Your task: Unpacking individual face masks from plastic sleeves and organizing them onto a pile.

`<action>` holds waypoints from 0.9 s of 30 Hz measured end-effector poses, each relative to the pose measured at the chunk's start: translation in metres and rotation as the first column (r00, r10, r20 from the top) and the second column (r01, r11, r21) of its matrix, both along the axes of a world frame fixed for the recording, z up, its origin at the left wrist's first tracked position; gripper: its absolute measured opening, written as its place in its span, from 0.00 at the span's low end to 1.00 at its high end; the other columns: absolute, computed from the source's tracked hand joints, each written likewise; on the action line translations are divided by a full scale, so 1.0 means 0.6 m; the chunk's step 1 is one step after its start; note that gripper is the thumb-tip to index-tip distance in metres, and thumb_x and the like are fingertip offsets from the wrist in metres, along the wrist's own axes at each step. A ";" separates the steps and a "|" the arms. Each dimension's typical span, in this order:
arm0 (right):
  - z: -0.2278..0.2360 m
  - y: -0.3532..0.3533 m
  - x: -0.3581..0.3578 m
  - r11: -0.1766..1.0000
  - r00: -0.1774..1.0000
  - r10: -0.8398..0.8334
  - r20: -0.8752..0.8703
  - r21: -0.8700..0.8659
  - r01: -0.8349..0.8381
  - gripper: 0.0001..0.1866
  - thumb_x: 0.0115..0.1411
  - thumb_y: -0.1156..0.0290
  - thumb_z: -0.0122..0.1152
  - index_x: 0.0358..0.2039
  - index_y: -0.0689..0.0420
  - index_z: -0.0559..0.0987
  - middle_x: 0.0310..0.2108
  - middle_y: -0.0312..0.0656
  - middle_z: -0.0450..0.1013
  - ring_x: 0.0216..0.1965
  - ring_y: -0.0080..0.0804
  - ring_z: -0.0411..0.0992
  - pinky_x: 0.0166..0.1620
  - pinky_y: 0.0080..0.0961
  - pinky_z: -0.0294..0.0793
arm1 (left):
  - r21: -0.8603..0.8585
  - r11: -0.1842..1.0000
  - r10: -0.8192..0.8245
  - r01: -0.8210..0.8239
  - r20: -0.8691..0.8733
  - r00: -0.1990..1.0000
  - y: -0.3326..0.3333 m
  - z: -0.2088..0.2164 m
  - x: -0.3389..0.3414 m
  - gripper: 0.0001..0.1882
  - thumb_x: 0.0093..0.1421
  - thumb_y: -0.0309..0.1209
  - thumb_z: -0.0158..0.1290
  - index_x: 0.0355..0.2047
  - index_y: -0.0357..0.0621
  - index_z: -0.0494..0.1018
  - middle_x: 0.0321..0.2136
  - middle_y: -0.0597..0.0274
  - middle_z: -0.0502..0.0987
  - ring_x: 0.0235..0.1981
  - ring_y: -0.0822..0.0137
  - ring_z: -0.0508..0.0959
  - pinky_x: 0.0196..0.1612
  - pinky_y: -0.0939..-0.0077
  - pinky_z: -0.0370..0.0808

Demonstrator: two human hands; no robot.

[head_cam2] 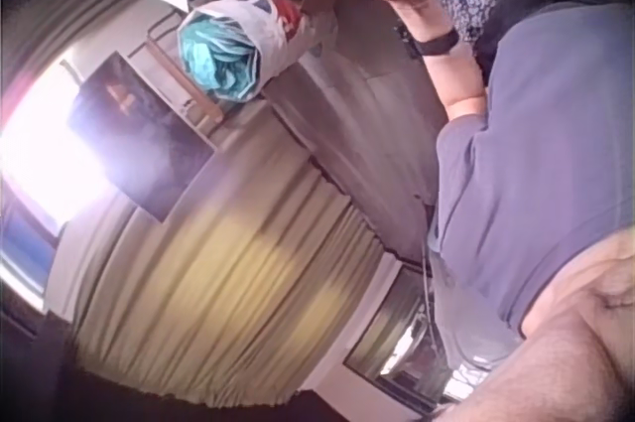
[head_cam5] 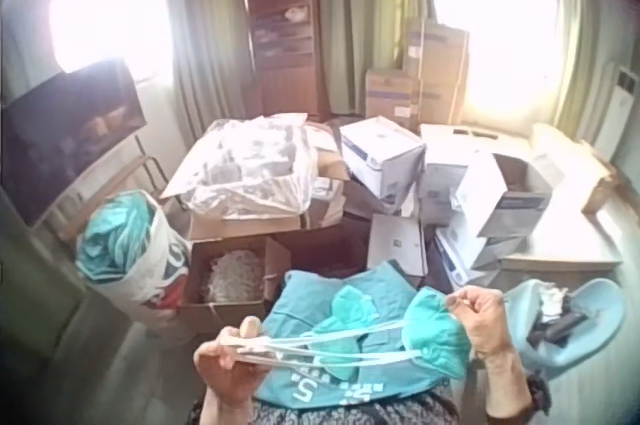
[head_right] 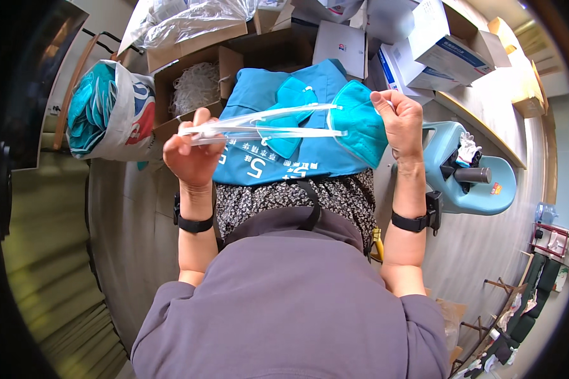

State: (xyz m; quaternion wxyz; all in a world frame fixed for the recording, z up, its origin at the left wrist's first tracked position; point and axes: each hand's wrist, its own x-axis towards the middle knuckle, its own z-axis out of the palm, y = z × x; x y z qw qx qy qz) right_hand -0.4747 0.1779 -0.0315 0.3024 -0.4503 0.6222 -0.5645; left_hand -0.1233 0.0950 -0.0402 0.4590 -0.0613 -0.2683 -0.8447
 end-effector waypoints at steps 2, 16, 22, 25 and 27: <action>-0.012 -0.001 0.013 1.000 1.000 0.013 0.011 0.023 -0.013 0.10 0.64 0.68 0.64 0.29 0.60 0.82 0.20 0.20 0.64 0.21 0.07 0.55 0.23 0.11 0.50 | 0.107 0.993 0.054 -0.052 -0.021 0.998 0.004 0.019 -0.004 0.19 0.64 0.43 0.53 0.17 0.50 0.69 0.29 0.67 0.59 0.31 0.71 0.62 0.28 0.77 0.57; 0.018 -0.038 0.159 0.827 0.783 0.550 0.290 -0.060 -0.558 0.15 0.62 0.77 0.61 0.49 0.65 0.79 0.43 0.46 0.78 0.45 0.22 0.77 0.45 0.19 0.78 | 0.335 0.922 -0.338 0.193 0.457 0.823 0.028 -0.022 -0.099 0.35 0.71 0.57 0.37 0.38 0.34 0.79 0.17 0.76 0.54 0.17 0.80 0.52 0.19 0.85 0.49; 0.009 -0.034 0.143 0.803 0.799 0.574 0.181 0.067 -0.592 0.07 0.62 0.80 0.59 0.41 0.65 0.81 0.34 0.38 0.78 0.38 0.17 0.75 0.41 0.16 0.75 | 0.274 0.961 -0.216 0.032 0.675 0.706 0.038 0.005 -0.092 0.23 0.69 0.44 0.50 0.27 0.35 0.80 0.16 0.74 0.64 0.16 0.82 0.55 0.21 0.84 0.51; 0.009 -0.027 0.140 0.859 0.859 0.506 0.073 0.051 -0.510 0.04 0.62 0.82 0.57 0.35 0.65 0.80 0.30 0.34 0.75 0.34 0.15 0.73 0.38 0.15 0.73 | 0.028 0.996 -0.079 0.087 0.741 0.667 0.040 -0.005 -0.085 0.21 0.67 0.41 0.54 0.28 0.34 0.81 0.18 0.75 0.65 0.17 0.82 0.55 0.22 0.84 0.51; 0.016 -0.020 0.144 0.886 0.880 0.455 0.139 0.028 -0.463 0.04 0.62 0.82 0.55 0.34 0.65 0.79 0.30 0.35 0.76 0.33 0.16 0.72 0.37 0.16 0.73 | -0.181 0.977 0.077 0.109 0.786 0.614 0.041 -0.002 -0.088 0.19 0.65 0.42 0.56 0.28 0.36 0.82 0.22 0.75 0.66 0.19 0.82 0.57 0.22 0.84 0.52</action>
